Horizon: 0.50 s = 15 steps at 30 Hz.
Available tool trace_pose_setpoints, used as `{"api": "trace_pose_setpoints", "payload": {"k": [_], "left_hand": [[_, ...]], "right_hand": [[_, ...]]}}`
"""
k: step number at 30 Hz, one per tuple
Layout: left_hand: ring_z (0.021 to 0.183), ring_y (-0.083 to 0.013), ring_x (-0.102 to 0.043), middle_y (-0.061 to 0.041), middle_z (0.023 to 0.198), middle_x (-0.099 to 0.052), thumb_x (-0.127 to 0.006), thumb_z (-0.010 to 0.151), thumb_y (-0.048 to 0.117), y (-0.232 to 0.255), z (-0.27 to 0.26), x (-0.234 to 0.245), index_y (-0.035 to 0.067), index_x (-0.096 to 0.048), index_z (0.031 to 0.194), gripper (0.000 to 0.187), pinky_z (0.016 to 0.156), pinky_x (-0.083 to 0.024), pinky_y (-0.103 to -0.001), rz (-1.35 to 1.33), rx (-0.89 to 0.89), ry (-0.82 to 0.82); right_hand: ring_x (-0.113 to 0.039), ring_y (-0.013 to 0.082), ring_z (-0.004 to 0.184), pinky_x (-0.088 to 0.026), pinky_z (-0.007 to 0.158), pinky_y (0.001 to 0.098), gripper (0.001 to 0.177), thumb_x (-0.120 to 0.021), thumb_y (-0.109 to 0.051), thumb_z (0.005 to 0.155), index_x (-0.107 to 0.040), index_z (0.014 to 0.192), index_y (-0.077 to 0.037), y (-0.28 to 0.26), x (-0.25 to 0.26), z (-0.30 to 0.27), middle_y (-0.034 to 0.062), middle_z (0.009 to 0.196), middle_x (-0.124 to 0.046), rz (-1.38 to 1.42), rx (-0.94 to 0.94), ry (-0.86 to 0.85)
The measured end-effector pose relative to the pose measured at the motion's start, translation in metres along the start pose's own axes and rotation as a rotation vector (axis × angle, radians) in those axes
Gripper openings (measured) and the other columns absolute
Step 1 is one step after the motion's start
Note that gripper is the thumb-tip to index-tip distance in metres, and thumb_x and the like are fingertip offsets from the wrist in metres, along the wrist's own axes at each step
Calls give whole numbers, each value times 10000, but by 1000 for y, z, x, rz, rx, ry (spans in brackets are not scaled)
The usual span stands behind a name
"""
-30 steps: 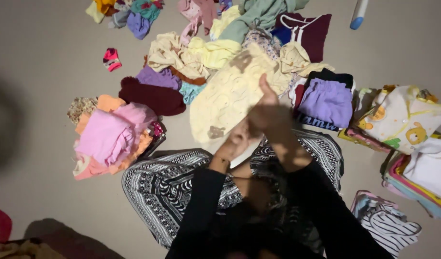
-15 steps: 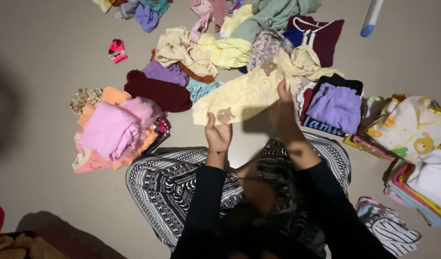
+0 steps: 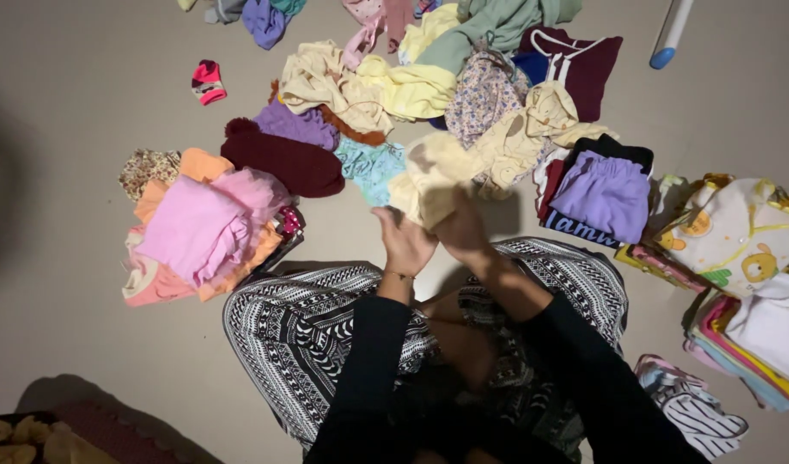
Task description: Folding various baby clothes and sorting them into organized piles on the floor.
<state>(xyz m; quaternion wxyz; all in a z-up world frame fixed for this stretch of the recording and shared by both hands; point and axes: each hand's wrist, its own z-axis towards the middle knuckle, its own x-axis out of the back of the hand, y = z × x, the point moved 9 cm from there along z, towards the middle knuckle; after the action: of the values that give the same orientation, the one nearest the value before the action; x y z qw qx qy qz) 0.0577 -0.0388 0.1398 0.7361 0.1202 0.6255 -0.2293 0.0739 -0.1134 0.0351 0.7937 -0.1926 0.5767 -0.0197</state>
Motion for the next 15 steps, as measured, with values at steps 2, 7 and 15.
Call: {"api": "trace_pose_setpoints", "payload": {"k": [2,7,15], "left_hand": [[1410,-354,-436,-156,1562,-439,-600,1016,479,8,1,33,60,-333,1569,744,1161,-345,-498,33,-11,117],[1405,-242,-467,-28,1561,-435,-535,1017,223,30,-5,80,273,-242,1595,650,1168,-404,-456,582,-99,415],[1277,-227,-598,-103,1487,-509,-561,908,-66,57,-7,61,191,-252,1587,789,1002,-585,-343,605,-305,548]], "right_hand": [[-638,237,973,-538,870,363,543,-348,-450,1238,-560,1217,50,-28,-63,18,103,1042,-632,-484,27,156],[-552,309,1323,-424,1134,454,763,-414,-594,983,-349,1519,-55,-40,-96,35,145,1445,-546,44,-58,434],[-484,372,1434,-333,1244,520,806,-221,-634,1112,-447,1534,14,-79,-91,29,221,1534,-536,-897,2,443]]}}
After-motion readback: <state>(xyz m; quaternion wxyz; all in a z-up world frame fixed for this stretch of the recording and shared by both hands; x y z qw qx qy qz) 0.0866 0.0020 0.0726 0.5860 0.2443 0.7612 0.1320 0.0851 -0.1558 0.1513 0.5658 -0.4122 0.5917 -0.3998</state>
